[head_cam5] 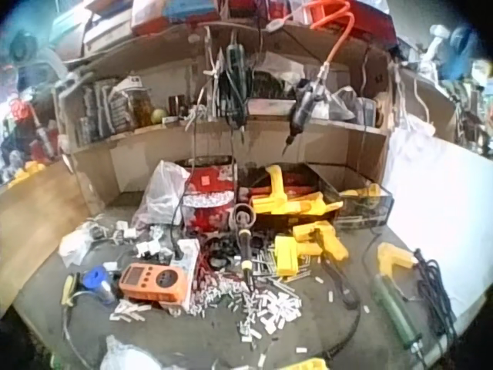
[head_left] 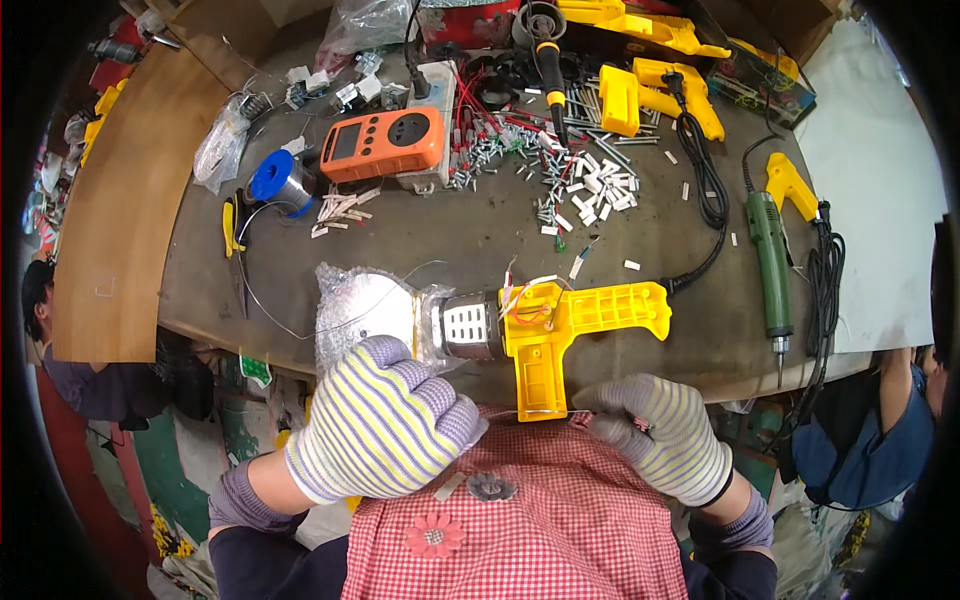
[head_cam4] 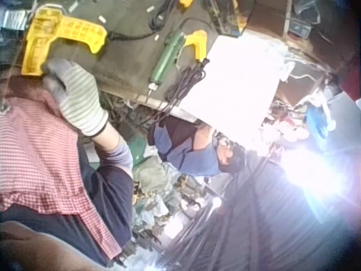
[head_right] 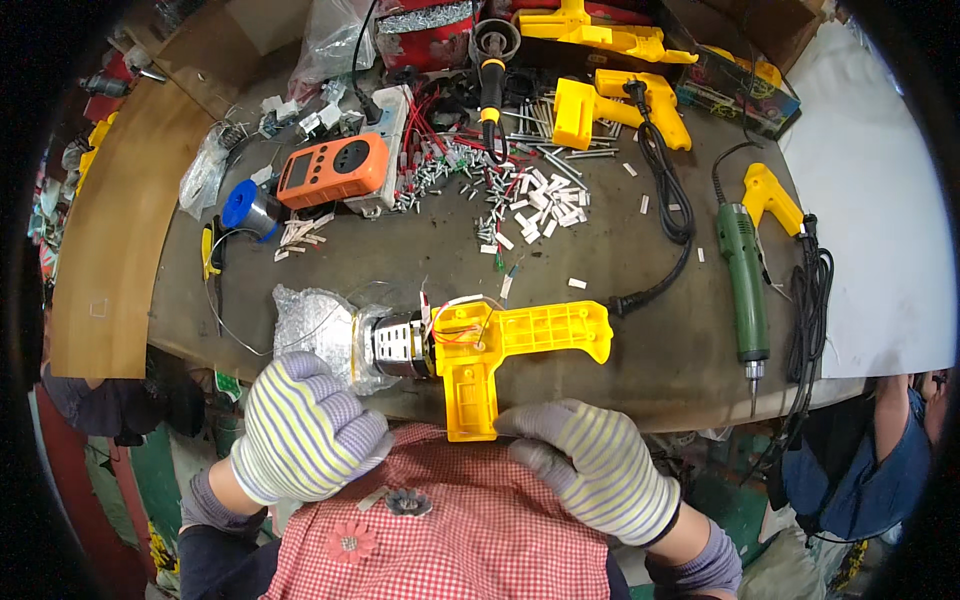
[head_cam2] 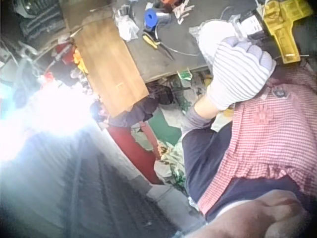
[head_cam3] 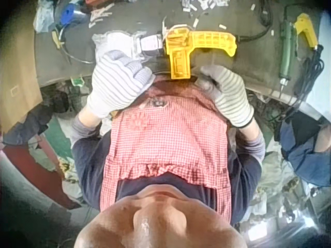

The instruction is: Assembling and soldering components inside a yellow plastic enclosure for a handheld electronic device.

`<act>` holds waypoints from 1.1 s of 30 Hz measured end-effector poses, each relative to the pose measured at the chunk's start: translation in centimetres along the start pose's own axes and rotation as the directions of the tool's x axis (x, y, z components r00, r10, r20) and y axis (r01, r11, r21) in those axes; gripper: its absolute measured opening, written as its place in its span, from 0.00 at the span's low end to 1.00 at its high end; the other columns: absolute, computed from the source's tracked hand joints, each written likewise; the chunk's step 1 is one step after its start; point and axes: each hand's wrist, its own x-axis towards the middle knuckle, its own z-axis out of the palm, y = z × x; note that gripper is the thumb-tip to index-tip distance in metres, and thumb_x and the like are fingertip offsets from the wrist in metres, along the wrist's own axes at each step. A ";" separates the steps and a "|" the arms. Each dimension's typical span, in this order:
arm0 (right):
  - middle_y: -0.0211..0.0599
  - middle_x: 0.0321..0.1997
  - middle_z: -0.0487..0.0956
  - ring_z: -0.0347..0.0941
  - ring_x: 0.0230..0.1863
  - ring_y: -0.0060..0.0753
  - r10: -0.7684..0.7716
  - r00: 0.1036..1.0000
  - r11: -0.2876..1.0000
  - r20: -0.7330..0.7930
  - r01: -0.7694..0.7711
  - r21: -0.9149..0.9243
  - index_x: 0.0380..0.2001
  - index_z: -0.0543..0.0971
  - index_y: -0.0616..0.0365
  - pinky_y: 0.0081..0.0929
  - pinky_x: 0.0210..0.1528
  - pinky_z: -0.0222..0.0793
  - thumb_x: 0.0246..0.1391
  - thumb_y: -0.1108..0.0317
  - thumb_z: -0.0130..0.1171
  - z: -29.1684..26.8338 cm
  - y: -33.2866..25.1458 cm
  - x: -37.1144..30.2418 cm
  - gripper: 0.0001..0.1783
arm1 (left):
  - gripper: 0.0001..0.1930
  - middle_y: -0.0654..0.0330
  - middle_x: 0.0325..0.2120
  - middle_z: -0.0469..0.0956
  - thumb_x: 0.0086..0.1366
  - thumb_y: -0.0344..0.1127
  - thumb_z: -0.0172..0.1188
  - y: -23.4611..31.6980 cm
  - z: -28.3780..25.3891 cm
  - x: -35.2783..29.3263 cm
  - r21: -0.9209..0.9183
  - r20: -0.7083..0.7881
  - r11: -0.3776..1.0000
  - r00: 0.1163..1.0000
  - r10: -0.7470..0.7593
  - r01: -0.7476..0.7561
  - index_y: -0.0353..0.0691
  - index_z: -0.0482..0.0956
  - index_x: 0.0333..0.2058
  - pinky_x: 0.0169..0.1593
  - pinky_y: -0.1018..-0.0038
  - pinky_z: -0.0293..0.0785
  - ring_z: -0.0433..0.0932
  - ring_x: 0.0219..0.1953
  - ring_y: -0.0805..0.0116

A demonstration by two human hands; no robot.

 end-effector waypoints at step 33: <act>0.28 0.23 0.69 0.68 0.25 0.38 0.003 0.953 0.849 -0.303 -0.163 -0.503 0.43 0.85 0.39 0.36 0.28 0.63 0.46 0.66 0.65 -1.8 0.3 -2.0 0.17 | 0.20 0.51 0.55 0.77 0.54 0.35 0.58 0.8 7.2 0.4 -0.112 0.050 0.994 0.998 0.021 -0.016 0.39 0.80 0.47 0.24 0.76 0.69 0.70 0.20 0.75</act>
